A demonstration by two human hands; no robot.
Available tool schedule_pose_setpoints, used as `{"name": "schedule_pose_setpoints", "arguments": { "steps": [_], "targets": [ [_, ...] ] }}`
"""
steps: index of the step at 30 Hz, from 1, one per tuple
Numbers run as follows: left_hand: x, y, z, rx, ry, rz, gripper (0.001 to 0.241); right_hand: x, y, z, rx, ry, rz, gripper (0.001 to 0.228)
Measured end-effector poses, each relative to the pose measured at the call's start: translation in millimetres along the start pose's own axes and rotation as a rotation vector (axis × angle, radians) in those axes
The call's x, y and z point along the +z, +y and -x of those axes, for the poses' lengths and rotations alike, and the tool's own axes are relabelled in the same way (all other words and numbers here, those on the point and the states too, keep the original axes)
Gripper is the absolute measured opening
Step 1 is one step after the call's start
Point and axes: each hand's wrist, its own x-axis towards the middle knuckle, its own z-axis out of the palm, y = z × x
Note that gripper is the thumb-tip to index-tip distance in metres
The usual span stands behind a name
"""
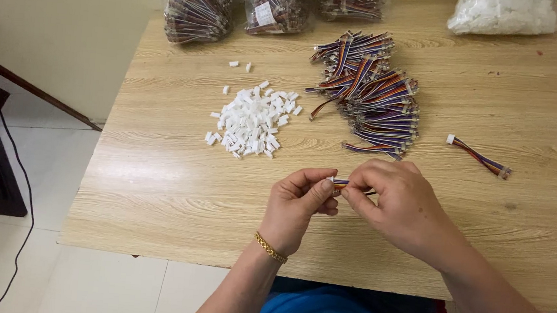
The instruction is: Assembling wire harnesses by attaching plastic connectors to ribbon cables
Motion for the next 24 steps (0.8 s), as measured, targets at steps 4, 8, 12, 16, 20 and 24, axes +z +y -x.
{"name": "schedule_pose_setpoints", "arguments": {
  "steps": [4,8,12,16,20,24],
  "targets": [
    [-4.2,-8.5,-4.5,0.049,0.013,-0.100,0.025,10.4,16.9,-2.6,0.054,-0.038,-0.171,0.014],
    [-3.2,-10.4,-5.9,0.030,0.014,-0.049,0.025,8.5,10.6,-2.7,-0.026,0.019,0.010,0.014],
    [3.0,-6.5,-6.7,0.046,0.024,-0.052,0.023,9.8,14.2,-3.5,-0.063,0.061,0.064,0.016],
    [2.5,-16.1,-11.0,0.056,0.017,-0.054,0.022,13.6,24.3,-1.5,-0.026,0.040,0.022,0.015],
    [3.7,-17.2,-7.6,0.040,0.015,-0.058,0.023,17.4,31.2,5.2,-0.025,0.057,0.124,0.015],
    [3.5,-15.1,-10.4,0.023,0.000,-0.028,0.022,12.6,30.0,-0.5,-0.033,0.045,0.109,0.017]
  ]
}}
